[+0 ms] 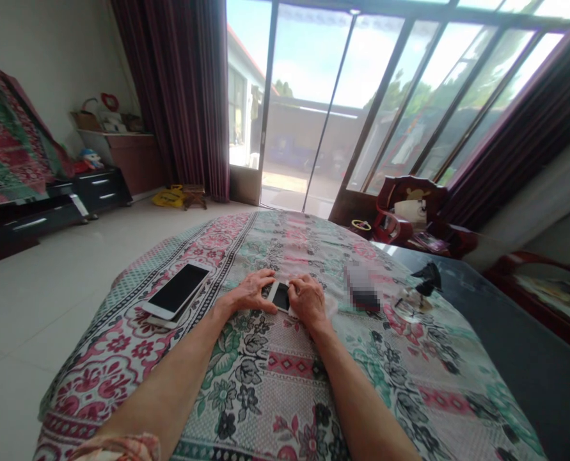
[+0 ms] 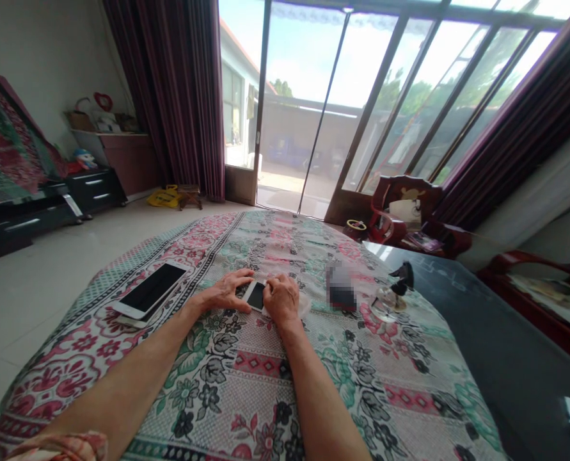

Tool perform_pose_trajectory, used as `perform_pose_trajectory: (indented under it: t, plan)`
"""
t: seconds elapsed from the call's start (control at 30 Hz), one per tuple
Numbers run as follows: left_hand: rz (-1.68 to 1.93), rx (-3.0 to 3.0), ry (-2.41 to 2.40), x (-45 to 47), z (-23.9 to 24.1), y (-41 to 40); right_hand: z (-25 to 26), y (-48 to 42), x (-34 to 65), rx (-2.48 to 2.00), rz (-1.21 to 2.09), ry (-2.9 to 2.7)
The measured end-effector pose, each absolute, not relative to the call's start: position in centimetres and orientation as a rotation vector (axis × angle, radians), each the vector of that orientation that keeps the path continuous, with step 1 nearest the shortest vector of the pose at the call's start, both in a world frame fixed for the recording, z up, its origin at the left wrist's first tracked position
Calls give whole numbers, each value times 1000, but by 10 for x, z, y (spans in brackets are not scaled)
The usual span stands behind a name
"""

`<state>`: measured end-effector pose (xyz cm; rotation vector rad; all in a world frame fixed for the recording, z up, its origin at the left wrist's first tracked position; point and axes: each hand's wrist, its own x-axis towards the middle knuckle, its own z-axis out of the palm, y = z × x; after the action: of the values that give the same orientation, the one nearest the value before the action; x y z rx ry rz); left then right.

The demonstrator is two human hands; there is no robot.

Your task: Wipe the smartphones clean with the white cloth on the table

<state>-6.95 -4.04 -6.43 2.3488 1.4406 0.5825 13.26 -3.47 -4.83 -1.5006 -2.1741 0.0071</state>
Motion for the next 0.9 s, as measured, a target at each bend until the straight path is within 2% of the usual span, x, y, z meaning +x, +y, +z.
perform_pose_trajectory:
  t: [0.17, 0.57, 0.9]
  plan:
    - [612, 2264, 1314, -80, -62, -39, -47, -35, 132, -1471, 18, -2220]
    - [539, 2357, 1428, -69, -64, -43, -49, -33, 115, -1336, -1, -2327]
    - [446, 2383, 1505, -65, -63, -44, -46, -36, 134, -1486, 33, -2194]
